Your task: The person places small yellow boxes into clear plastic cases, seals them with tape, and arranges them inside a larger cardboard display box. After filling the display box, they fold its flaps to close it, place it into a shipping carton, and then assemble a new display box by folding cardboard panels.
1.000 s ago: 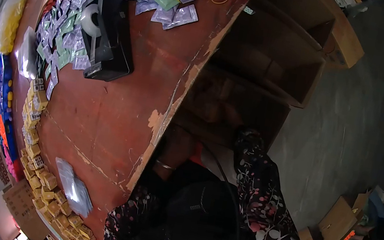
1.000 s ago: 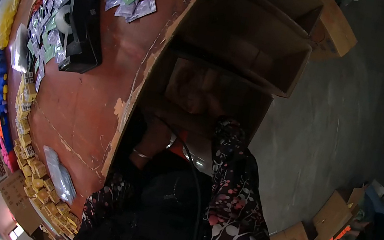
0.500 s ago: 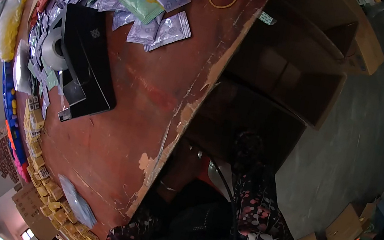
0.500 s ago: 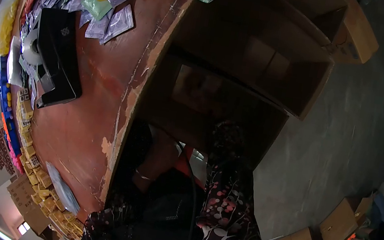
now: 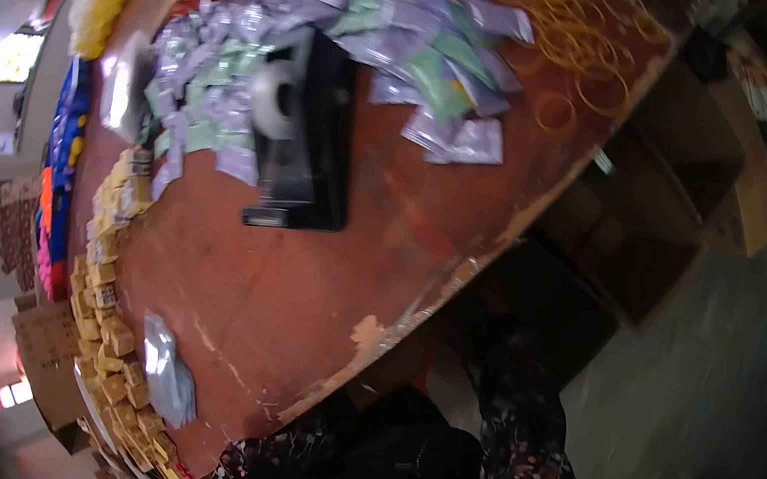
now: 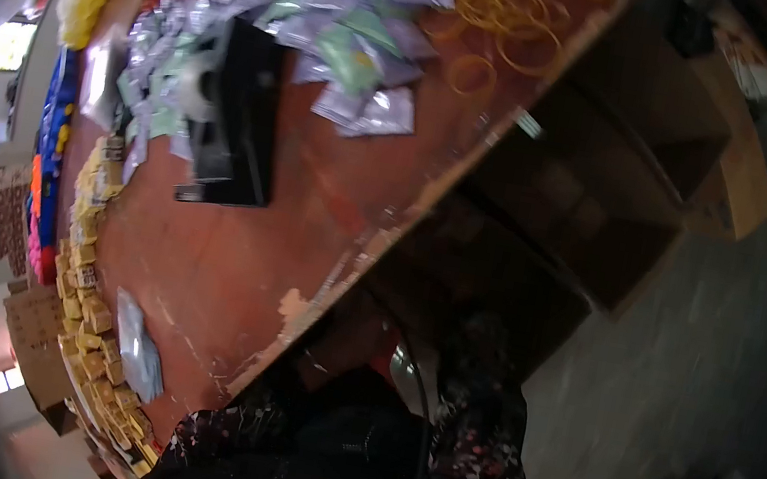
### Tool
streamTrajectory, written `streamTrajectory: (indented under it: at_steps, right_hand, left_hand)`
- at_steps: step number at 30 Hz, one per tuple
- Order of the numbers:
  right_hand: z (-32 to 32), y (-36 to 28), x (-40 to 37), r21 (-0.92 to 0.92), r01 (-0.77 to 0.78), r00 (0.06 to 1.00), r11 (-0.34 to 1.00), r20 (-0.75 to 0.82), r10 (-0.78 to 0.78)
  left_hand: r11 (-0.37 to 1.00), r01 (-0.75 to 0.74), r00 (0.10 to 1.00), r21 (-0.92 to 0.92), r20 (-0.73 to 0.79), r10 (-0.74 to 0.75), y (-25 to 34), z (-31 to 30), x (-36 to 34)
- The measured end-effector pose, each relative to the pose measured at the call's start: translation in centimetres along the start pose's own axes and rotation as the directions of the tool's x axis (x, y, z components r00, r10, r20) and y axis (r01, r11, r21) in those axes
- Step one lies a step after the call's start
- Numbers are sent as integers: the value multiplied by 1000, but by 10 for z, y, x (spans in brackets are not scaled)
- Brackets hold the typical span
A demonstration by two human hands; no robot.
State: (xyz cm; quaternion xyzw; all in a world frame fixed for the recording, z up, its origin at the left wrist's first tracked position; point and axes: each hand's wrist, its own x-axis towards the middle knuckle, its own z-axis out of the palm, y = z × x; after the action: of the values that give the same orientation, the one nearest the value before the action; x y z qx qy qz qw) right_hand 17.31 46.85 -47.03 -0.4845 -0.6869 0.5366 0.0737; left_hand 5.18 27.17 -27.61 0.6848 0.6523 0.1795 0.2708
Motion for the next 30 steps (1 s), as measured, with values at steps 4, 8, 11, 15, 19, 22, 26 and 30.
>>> streamTrajectory:
  at_steps: [4,8,11,15,19,22,26,30]
  right_hand:
    - [-59,-34,-63,-187,66,997,980,55,-56]
    - [-124,-96,-115,-118,85,985,989,-143,-101]
    - [-171,-165,-149,55,109,900,993,-429,-75]
    - [-201,-243,-172,318,376,826,870,-542,-158]
    - [-185,-332,-187,254,583,763,772,-498,-413]
    - [-147,-397,-208,219,652,742,726,-379,-552]
    - [-89,-459,-220,159,649,759,744,-79,-646]
    - [-40,-520,-191,80,689,695,720,206,-688]
  left_hand:
    - [990,116,989,-80,104,-108,34,-15,-23]
    - [979,120,988,-163,113,-102,50,-36,-35]
    - [972,114,990,-206,105,-94,58,-67,-52]
    - [957,139,990,-257,70,-125,66,-120,-110]
    - [922,196,979,-333,9,-205,76,-155,-181]
    - [832,300,953,-467,97,-289,88,-173,-229]
    - [821,200,900,-535,-230,-370,113,-186,-276]
    - [870,134,703,-474,-574,-421,120,-200,-308]
